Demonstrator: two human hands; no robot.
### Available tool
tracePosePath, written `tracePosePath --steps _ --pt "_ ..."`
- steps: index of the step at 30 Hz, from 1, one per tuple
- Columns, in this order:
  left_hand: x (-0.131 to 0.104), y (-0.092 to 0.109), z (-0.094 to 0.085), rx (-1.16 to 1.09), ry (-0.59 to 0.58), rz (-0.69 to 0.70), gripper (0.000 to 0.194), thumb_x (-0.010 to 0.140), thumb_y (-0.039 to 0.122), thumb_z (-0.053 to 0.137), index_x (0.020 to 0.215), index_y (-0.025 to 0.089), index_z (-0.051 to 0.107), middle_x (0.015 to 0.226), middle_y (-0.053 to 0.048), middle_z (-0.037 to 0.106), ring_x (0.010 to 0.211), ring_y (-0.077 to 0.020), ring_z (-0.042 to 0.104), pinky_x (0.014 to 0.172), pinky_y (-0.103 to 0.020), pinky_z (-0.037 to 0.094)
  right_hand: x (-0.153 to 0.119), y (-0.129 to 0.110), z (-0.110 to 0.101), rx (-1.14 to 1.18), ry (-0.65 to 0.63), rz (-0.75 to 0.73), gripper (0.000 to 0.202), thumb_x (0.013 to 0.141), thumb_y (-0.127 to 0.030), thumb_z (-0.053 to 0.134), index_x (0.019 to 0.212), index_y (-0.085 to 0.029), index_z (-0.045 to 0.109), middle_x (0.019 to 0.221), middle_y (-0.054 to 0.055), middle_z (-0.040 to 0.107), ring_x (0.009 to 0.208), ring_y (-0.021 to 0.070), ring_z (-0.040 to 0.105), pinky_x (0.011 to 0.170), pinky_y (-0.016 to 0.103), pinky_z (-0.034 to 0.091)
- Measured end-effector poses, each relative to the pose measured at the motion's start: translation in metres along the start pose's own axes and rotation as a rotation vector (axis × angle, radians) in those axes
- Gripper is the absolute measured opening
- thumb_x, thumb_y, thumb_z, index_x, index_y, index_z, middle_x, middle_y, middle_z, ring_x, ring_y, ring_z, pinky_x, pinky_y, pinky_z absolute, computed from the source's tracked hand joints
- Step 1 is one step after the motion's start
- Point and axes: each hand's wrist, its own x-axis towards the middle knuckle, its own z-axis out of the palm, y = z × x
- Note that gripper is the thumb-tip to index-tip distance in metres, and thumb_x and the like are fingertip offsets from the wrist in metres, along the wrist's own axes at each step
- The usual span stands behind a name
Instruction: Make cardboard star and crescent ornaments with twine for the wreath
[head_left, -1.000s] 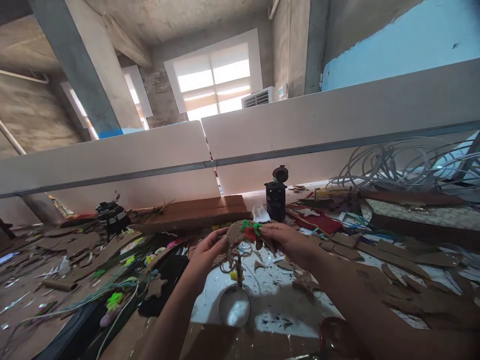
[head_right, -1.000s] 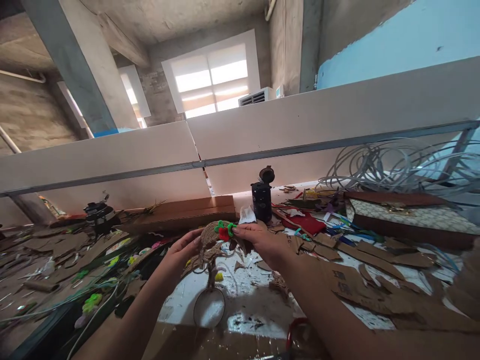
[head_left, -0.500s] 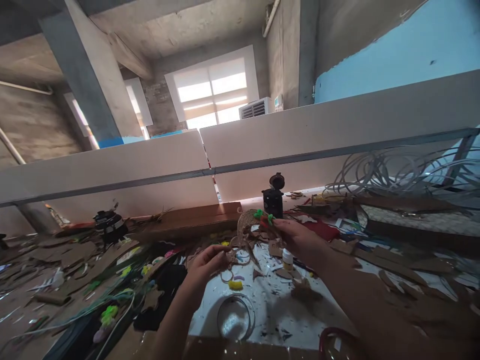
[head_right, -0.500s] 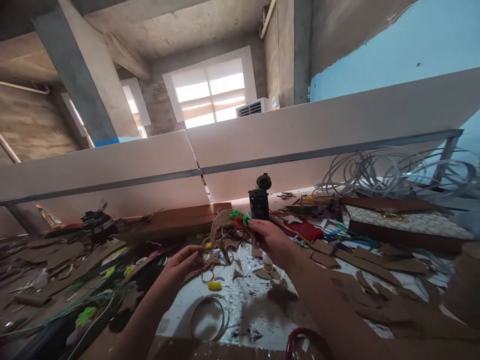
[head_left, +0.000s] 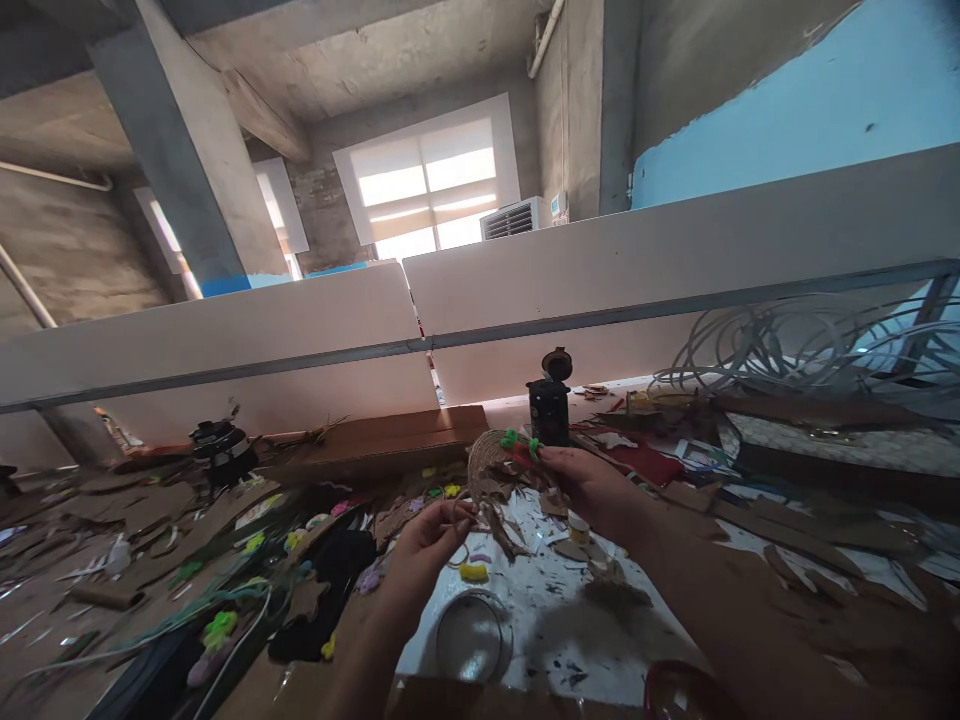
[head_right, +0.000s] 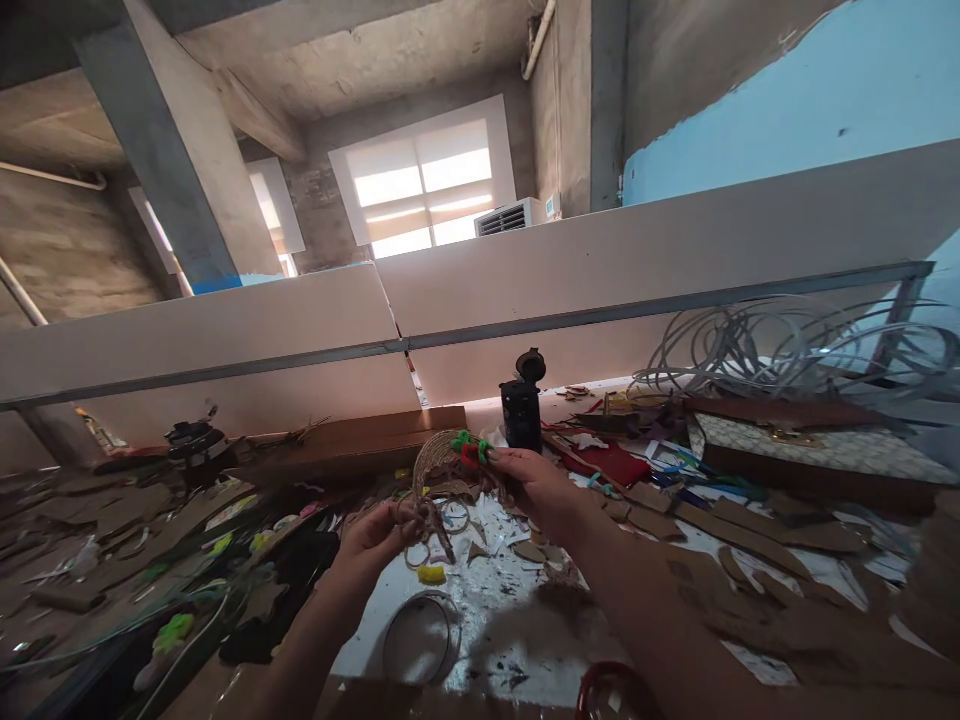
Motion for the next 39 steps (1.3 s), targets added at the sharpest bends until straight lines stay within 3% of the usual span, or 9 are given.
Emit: tracePosePath --steps 6,10,13,17,20,28,30,34,39 --pt "0.001 0.003 -0.013 0.066 0.082 -0.003 0.037 0.079 0.053 0.078 0.081 0.020 0.064 0.083 -0.002 0.072 0.082 -0.0167 0.064 0.078 -0.027 0.048 -0.004 -0.009 -0.002 0.050 0.029 -0.017 0.034 0.082 -0.045 0.080 0.104 -0.019 0.079 0.116 0.009 0.073 0.112 0.0242 0.063 0.093 0.031 0.051" --pt "0.003 0.006 -0.025 0.136 0.068 0.001 0.042 0.077 0.059 0.078 0.077 0.020 0.061 0.058 0.005 0.058 0.056 -0.0116 0.050 0.058 -0.023 0.039 -0.005 -0.013 -0.013 0.081 0.084 -0.023 0.027 0.082 -0.040 0.080 0.100 -0.020 0.079 0.103 0.007 0.074 0.088 0.0187 0.063 0.066 0.025 0.051" --pt "0.005 0.009 -0.034 0.224 0.060 0.015 0.043 0.074 0.060 0.079 0.073 0.019 0.066 0.054 0.004 0.055 0.053 -0.0124 0.047 0.055 -0.024 0.036 -0.006 -0.016 -0.021 0.094 0.118 -0.031 0.026 0.083 -0.038 0.079 0.102 -0.020 0.078 0.097 0.005 0.072 0.077 0.0157 0.059 0.055 0.023 0.044" --pt "0.003 0.016 -0.041 0.333 0.089 0.059 0.034 0.076 0.053 0.081 0.085 0.020 0.079 0.086 -0.006 0.076 0.088 -0.0236 0.066 0.080 -0.029 0.047 -0.008 -0.019 -0.020 0.092 0.108 -0.028 0.022 0.083 -0.035 0.079 0.100 -0.021 0.078 0.094 0.005 0.070 0.071 0.0141 0.054 0.051 0.023 0.039" --pt "0.002 0.021 -0.042 0.328 0.114 0.076 0.042 0.080 0.059 0.073 0.097 0.021 0.081 0.106 -0.009 0.079 0.109 -0.0305 0.066 0.095 -0.035 0.048 -0.008 -0.018 -0.016 0.089 0.121 -0.035 0.021 0.083 -0.035 0.078 0.099 -0.020 0.079 0.095 0.006 0.069 0.072 0.0143 0.053 0.050 0.022 0.038" --pt "0.007 0.028 -0.074 0.320 0.254 0.079 0.064 0.088 0.069 0.048 0.122 0.017 0.067 0.128 -0.015 0.072 0.118 -0.0279 0.067 0.095 -0.036 0.052 -0.007 -0.013 -0.014 0.041 0.144 -0.024 0.020 0.084 -0.039 0.076 0.096 -0.024 0.079 0.095 0.006 0.069 0.077 0.0183 0.055 0.052 0.026 0.040" --pt "0.006 0.030 -0.088 0.423 0.267 0.029 0.064 0.088 0.068 0.048 0.122 0.017 0.065 0.124 -0.015 0.074 0.114 -0.0285 0.069 0.091 -0.036 0.052 -0.006 -0.011 -0.016 0.046 0.171 -0.002 0.020 0.084 -0.038 0.077 0.098 -0.024 0.079 0.098 0.006 0.069 0.079 0.0185 0.056 0.054 0.025 0.043" --pt "-0.001 0.029 -0.108 0.762 0.196 -0.115 0.038 0.076 0.054 0.067 0.092 0.020 0.075 0.097 -0.011 0.079 0.097 -0.0318 0.069 0.084 -0.037 0.047 -0.006 -0.009 -0.020 0.054 0.211 0.004 0.020 0.086 -0.035 0.075 0.102 -0.024 0.080 0.107 0.005 0.070 0.088 0.0183 0.057 0.062 0.022 0.049" --pt "-0.016 0.011 -0.110 1.111 0.099 -0.232 0.024 0.067 0.042 0.073 0.083 0.024 0.074 0.089 -0.009 0.076 0.087 -0.0331 0.067 0.075 -0.036 0.040 -0.005 -0.009 -0.020 0.064 0.160 0.000 0.023 0.088 -0.036 0.073 0.107 -0.023 0.080 0.113 0.007 0.071 0.091 0.0191 0.061 0.064 0.022 0.051"
